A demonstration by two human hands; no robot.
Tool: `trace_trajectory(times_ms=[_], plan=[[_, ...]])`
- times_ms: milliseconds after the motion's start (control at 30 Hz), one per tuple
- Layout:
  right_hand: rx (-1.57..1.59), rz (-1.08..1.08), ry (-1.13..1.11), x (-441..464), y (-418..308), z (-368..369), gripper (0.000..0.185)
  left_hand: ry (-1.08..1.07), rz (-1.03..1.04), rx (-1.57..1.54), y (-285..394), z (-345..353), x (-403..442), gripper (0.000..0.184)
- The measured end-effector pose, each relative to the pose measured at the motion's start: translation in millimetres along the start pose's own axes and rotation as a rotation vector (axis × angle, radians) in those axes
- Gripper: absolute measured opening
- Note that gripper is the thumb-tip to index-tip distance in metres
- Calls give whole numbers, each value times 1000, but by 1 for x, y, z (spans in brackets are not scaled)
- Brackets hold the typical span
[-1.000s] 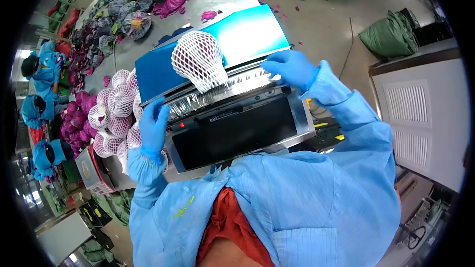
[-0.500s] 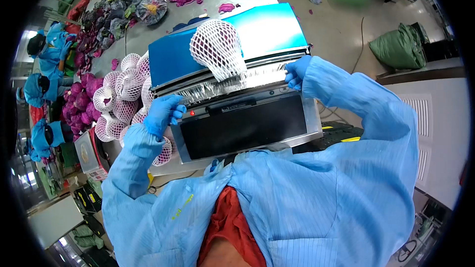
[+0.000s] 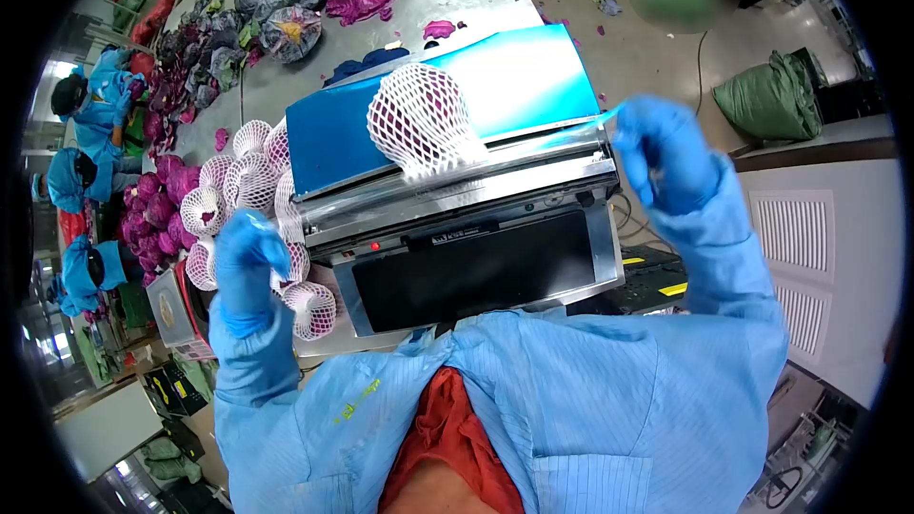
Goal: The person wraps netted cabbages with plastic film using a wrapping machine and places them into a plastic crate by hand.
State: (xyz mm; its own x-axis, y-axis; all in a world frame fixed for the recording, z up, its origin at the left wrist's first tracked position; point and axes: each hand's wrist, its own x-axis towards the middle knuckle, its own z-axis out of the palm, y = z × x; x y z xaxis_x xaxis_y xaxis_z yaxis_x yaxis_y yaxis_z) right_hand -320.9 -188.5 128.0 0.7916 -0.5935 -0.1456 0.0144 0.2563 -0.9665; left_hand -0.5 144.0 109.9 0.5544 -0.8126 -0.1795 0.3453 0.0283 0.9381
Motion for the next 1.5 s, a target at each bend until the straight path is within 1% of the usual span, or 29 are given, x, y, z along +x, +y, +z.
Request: trace_trajectory(times_ms=[33,67,100,133,167,200,233,267,300,333,367,433,467,533,633,667,767,833,900,967,1067,1100,1200,1267,1333,1367,1433,1467,1500], plan=[[-63,-52,-32,11,-16,2,29,-83,158,-9,7,2,13,17],[-125,-106,-61,23,-32,5,31,-32,274,8,14,10,29,15],[-8,-202,-120,44,-34,7,31,18,392,25,17,20,48,16],[-257,-313,-133,72,-29,4,31,42,387,176,11,21,73,26],[-347,-364,-156,93,-19,18,29,64,383,327,0,20,98,36],[-440,-417,-178,115,-4,27,29,-23,306,382,-12,25,115,53],[-420,-269,-261,150,35,11,29,-110,226,436,-26,31,129,71],[-497,-257,-381,162,60,16,47,-169,374,769,-43,27,146,85],[-870,-202,-420,145,49,39,77,-224,522,1104,-55,26,158,99],[-647,14,-505,142,59,48,107,-236,575,1108,-61,36,159,101],[-873,-381,-538,155,94,45,122,-246,627,1111,-68,45,159,104],[-810,-391,-413,154,116,58,127,-297,367,886,-85,51,163,103],[-730,-299,-381,151,114,61,125,-265,249,735,-90,52,164,103],[-568,-128,-318,147,94,71,122,-203,223,567,-92,53,162,90],[-141,-41,-226,145,105,76,109,-135,-8,295,-82,56,142,73],[-250,-89,-245,128,95,75,95,-102,-101,228,-76,61,123,68],[-96,152,-290,70,83,85,82,-181,-172,68,-68,76,57,61],[6,407,-296,29,76,97,72,-218,-360,-8,-73,81,15,65],[-189,617,-233,-9,77,107,62,-224,-660,-130,-99,71,-19,71],[-284,656,-230,-38,128,100,67,-98,-864,-231,-118,77,-45,71],[-233,840,-326,-47,168,94,75,-69,-1033,-346,-175,60,-63,68],[-380,856,-365,-39,147,99,78,-28,-1049,-456,-192,57,-68,66],[-489,736,-350,-52,143,99,75,24,-893,-397,-155,77,-73,59],[-487,528,-344,-66,153,92,73,-4,-796,-192,-169,62,-88,55],[-499,551,-381,-75,134,92,74,-20,-685,112,-147,64,-101,50],[-439,512,-386,-79,134,87,79,-56,-502,275,-134,65,-102,52],[-729,171,-464,-85,137,70,92,-119,-140,591,-117,60,-109,57],[-861,64,-509,-85,135,62,101,-258,32,814,-123,45,-108,66],[-920,10,-553,-82,136,55,102,-309,91,933,-125,39,-104,68]])
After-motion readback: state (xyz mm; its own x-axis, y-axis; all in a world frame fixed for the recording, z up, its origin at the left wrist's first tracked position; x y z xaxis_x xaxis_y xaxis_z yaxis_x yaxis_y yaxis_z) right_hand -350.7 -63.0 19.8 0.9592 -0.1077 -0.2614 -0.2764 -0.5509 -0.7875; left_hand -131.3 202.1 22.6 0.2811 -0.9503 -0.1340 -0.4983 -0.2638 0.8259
